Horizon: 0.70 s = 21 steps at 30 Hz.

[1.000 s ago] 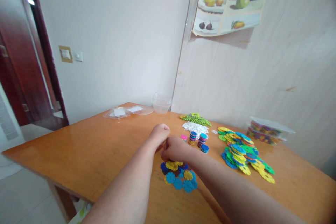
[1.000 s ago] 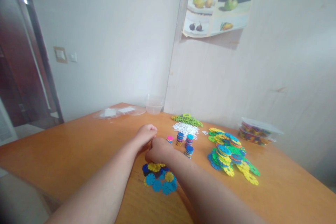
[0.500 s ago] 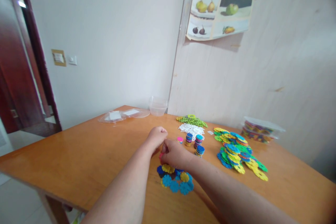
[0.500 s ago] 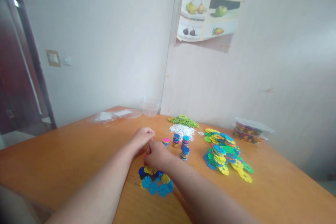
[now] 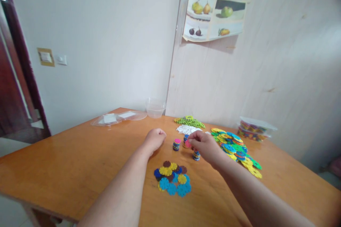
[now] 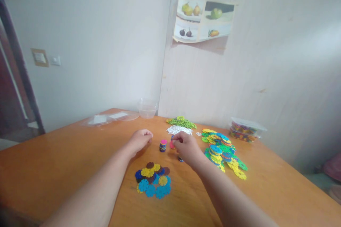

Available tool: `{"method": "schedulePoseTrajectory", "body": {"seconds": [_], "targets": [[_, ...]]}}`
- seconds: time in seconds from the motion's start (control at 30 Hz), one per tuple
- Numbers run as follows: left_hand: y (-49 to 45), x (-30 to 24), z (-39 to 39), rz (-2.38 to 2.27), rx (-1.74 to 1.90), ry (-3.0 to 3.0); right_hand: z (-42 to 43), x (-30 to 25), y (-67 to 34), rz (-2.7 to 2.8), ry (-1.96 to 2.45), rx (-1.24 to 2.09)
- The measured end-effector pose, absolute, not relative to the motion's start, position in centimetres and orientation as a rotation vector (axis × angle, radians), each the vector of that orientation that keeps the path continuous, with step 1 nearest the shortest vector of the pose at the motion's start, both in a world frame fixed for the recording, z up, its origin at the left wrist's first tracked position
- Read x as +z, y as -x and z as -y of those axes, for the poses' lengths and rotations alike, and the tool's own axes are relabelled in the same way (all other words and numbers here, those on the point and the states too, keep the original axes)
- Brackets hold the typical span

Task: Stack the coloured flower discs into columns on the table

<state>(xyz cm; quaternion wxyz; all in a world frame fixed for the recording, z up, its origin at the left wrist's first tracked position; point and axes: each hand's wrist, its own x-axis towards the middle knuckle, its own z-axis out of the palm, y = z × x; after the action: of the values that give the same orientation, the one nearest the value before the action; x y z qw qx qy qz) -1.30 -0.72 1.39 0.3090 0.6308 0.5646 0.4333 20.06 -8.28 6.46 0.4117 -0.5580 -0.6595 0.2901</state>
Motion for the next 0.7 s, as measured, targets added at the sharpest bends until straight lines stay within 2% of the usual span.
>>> {"method": "schedulePoseTrajectory", "body": {"seconds": [0.2, 0.7], "targets": [[0.9, 1.7, 0.9, -1.501, 1.121, -1.751, 8.4, 5.2, -24.3, 1.563, 1.451, 0.699], [0.7, 2.3, 1.9, -1.501, 1.095, -1.769, 8.0, 4.2, -24.8, 1.502, 1.554, 0.679]]}}
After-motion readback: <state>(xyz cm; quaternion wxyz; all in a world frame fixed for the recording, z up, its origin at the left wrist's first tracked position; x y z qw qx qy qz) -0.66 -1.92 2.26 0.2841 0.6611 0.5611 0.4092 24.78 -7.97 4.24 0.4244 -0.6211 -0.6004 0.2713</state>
